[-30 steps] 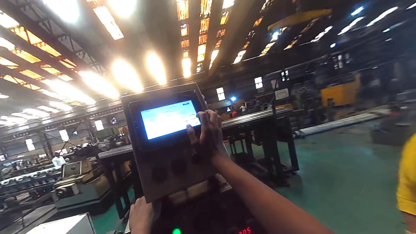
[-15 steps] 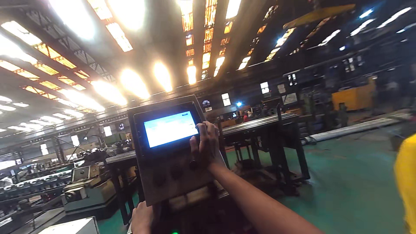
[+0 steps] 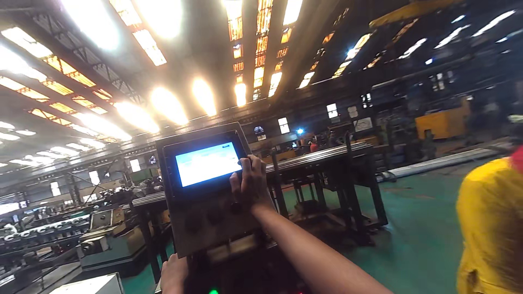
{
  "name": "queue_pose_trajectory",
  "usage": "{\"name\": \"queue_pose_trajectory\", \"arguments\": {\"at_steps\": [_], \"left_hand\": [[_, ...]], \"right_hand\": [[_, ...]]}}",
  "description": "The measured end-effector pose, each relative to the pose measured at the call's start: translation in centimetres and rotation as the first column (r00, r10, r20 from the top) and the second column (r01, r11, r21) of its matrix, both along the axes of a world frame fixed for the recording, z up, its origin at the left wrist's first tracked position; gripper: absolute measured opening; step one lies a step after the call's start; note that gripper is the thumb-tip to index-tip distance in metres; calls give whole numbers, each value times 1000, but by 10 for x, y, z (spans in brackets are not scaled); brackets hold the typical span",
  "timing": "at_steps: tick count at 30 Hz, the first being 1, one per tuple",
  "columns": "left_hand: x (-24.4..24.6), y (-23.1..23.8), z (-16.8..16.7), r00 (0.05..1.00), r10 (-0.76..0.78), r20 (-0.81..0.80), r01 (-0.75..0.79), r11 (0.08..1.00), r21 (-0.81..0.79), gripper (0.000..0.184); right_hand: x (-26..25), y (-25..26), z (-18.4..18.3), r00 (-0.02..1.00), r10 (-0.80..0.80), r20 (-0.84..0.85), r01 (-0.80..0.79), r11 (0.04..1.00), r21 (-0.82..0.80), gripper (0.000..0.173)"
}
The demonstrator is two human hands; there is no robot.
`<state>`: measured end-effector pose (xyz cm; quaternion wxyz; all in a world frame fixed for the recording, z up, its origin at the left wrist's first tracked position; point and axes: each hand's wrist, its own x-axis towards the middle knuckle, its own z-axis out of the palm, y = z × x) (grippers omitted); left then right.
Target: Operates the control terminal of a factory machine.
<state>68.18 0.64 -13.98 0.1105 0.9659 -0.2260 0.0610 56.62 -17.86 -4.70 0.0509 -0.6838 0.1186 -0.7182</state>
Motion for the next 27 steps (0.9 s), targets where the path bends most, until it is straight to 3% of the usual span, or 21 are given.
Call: {"name": "queue_pose_trajectory", "arguments": {"at_steps": [6,27], "left_hand": [[3,2,-5,998,-36,44,37,999,-30,52],[-1,-1,-2,998,-20,51,18,999,49,47]], "right_hand": [[0,-1,0,1000,22,1,-22,1000,2,44],[1,0,0,1000,-24,-10,24,1000,-16,44]]}}
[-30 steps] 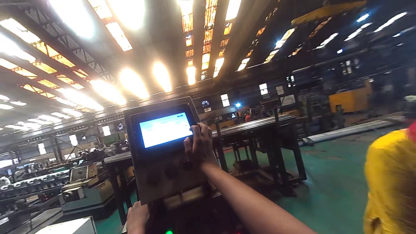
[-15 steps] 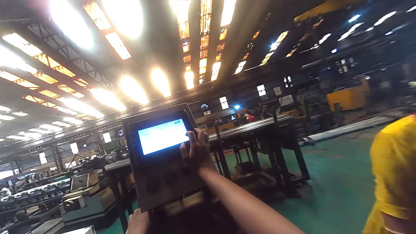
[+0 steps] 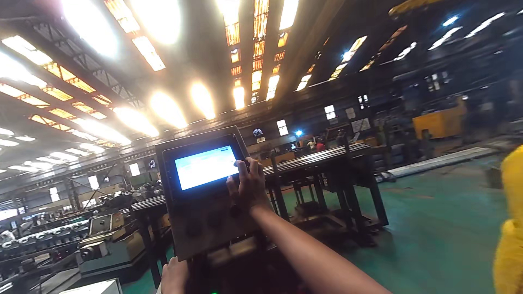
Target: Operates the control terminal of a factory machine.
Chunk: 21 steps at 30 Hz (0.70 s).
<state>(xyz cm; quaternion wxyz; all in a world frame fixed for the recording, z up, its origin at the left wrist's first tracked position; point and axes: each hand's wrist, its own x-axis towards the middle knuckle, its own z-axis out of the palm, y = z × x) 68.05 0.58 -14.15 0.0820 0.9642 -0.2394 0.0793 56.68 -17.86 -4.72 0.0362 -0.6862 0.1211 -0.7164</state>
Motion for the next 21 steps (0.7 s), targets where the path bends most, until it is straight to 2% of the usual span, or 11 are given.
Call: {"name": "queue_pose_trajectory", "arguments": {"at_steps": [6,12,21], "left_hand": [[5,-2,1,998,7,-55,-5,999,43,42],[16,-4,-3,999,-31,-16,32,996,82,43],[15,-5,-3,1000,-11,-3,12,999,51,43]], "right_hand": [[2,-2,0,999,-27,33,27,999,-25,44],[3,-2,1,999,-35,17,36,999,-17,45],[5,-3,0,999,-37,29,38,999,-24,47]]}}
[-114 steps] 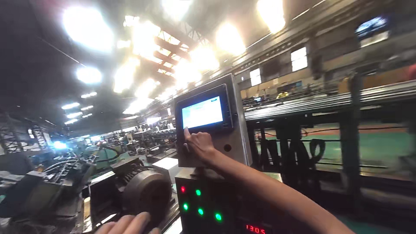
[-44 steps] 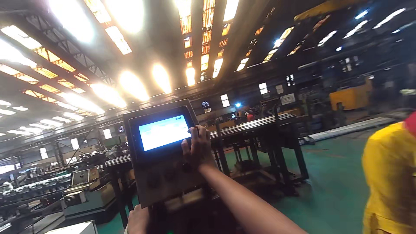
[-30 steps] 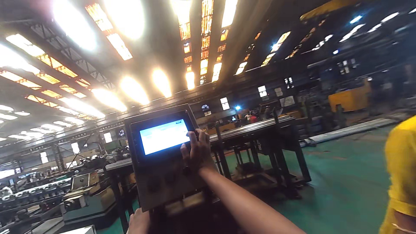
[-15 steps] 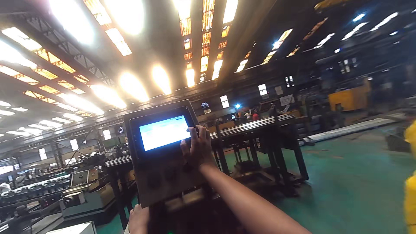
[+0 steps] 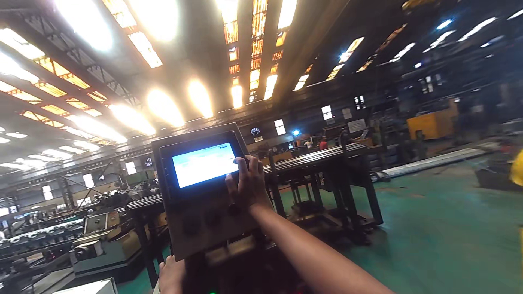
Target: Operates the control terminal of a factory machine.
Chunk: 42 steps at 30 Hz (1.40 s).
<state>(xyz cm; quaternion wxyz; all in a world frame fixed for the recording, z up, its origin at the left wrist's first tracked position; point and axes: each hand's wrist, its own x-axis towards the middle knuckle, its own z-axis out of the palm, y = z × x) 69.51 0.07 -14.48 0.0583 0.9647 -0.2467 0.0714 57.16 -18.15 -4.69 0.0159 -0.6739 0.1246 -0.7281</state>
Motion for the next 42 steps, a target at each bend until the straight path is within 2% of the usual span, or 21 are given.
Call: {"name": "queue_pose_trajectory", "arguments": {"at_steps": [7,21,31,36,38,42], "left_hand": [[5,-1,-5,999,-5,40,3,999,38,42],[-8,4,4,1000,-12,-19,12,1000,2,41],[0,1,0,1000,-6,4,6,1000,-14,60],[-8,0,4,996,82,-21,-79,991,112,46],[-9,0,5,995,89,-44,-85,991,101,52],[-10,1,7,996,75,-46,-71,994,88,48]], "right_hand": [[-4,2,0,1000,19,-23,-19,1000,14,47],[-4,2,0,1000,13,-2,-13,1000,-5,46],[-4,2,1,1000,28,-2,-28,1000,9,46],[-1,1,-1,1000,10,7,-10,1000,-2,46],[-1,0,0,1000,1,4,-1,1000,0,46],[-3,1,0,1000,16,-17,-16,1000,18,47]]}}
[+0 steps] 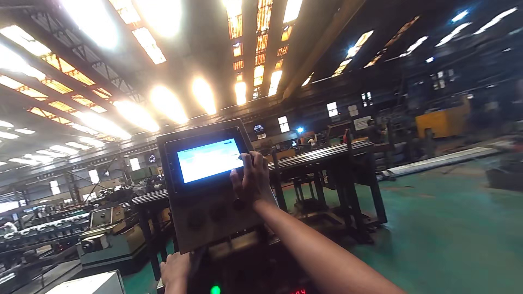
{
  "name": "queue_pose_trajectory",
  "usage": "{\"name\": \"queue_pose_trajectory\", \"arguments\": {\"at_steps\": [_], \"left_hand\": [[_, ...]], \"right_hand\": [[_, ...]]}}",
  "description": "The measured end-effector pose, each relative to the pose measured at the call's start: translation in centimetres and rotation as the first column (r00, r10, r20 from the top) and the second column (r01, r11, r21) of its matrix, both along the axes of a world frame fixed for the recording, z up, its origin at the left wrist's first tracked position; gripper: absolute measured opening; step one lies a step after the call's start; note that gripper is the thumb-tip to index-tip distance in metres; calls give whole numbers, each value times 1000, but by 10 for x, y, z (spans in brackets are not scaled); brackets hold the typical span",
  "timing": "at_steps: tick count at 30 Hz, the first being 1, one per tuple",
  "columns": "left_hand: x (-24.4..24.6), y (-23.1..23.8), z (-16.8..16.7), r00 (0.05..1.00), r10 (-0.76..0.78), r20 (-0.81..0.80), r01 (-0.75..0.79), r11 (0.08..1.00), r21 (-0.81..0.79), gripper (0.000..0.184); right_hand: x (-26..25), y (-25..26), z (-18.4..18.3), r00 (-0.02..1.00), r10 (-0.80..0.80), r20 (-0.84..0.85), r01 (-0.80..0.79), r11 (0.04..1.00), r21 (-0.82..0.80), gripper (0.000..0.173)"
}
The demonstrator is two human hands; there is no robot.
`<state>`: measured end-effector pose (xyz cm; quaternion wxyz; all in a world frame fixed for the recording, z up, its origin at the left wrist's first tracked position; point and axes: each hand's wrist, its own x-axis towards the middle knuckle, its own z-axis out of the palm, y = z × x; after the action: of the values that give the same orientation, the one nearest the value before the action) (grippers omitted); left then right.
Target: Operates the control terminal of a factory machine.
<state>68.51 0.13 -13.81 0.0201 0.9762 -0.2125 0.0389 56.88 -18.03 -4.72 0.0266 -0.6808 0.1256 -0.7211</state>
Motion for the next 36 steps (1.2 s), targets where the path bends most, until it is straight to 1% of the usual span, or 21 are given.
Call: {"name": "queue_pose_trajectory", "arguments": {"at_steps": [4,6,25,29,36], "left_hand": [[3,0,-4,1000,2,11,-2,1000,-4,43],[5,-1,-4,1000,6,10,-6,1000,-11,45],[0,-1,0,1000,4,4,-4,1000,10,45],[1,0,-1,1000,1,9,-1,1000,1,45],[1,1,-1,1000,-12,3,13,999,-33,45]], "right_hand": [[-2,0,0,1000,-13,-13,13,1000,-10,47],[-4,0,0,999,-5,-40,5,1000,3,47],[1,-1,0,999,-39,3,39,999,-27,47],[-1,1,0,998,-48,-28,48,998,-32,48],[3,-1,-1,997,-76,-2,76,996,-56,48]]}}
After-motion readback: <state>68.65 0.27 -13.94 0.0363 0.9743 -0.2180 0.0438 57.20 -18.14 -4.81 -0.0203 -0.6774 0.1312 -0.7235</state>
